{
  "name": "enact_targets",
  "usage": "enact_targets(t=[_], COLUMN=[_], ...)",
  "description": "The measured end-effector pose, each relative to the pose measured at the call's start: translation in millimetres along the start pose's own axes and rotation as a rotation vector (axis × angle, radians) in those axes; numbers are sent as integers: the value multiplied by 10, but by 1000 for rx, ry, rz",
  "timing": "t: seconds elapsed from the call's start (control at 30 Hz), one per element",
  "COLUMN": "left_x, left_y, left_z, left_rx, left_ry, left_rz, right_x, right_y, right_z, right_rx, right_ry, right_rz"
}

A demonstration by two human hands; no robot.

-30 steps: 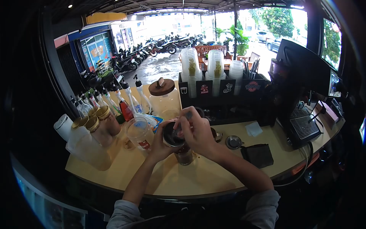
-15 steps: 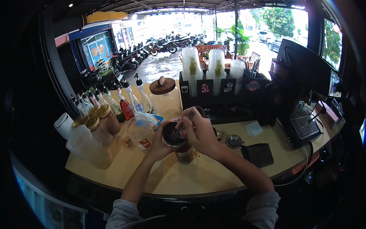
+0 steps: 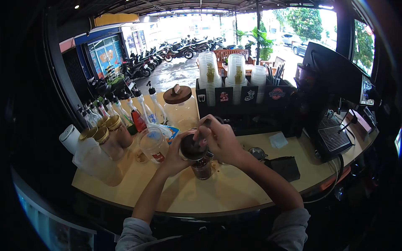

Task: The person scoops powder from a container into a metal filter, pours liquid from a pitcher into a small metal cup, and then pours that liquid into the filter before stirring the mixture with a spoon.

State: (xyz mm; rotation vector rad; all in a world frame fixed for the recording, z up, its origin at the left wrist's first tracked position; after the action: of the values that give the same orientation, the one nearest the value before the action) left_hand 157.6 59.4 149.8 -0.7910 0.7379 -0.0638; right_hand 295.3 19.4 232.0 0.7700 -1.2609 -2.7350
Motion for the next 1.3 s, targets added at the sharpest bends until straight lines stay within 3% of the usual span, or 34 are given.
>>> enact_targets(t=[0.13, 0.37, 0.53, 1.3], left_x=[11, -20, -54, -163], left_y=[-38, -80, -17, -88], left_z=[19, 39, 55, 33], left_rx=[-8, -3, -132, -267], left_ry=[16, 5, -2, -36], left_rz=[3, 99, 31, 113], right_x=[-97, -42, -295, -470], right_y=[21, -55, -161, -206], right_z=[2, -1, -94, -351], right_rx=[91, 39, 59, -30], right_ry=[12, 37, -163, -363], right_rz=[-59, -55, 385, 455])
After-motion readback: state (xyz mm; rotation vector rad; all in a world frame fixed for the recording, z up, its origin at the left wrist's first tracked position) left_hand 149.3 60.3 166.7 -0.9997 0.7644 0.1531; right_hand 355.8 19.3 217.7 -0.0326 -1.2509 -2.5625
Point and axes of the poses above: each hand's wrist, its own z-axis towards the middle knuckle, its own x-axis out of the palm, y = z × x, the point moved 8 cm from there along z, towards the middle knuckle, and after that the axes turned 12 degrees about y, right-handed, at the moved point
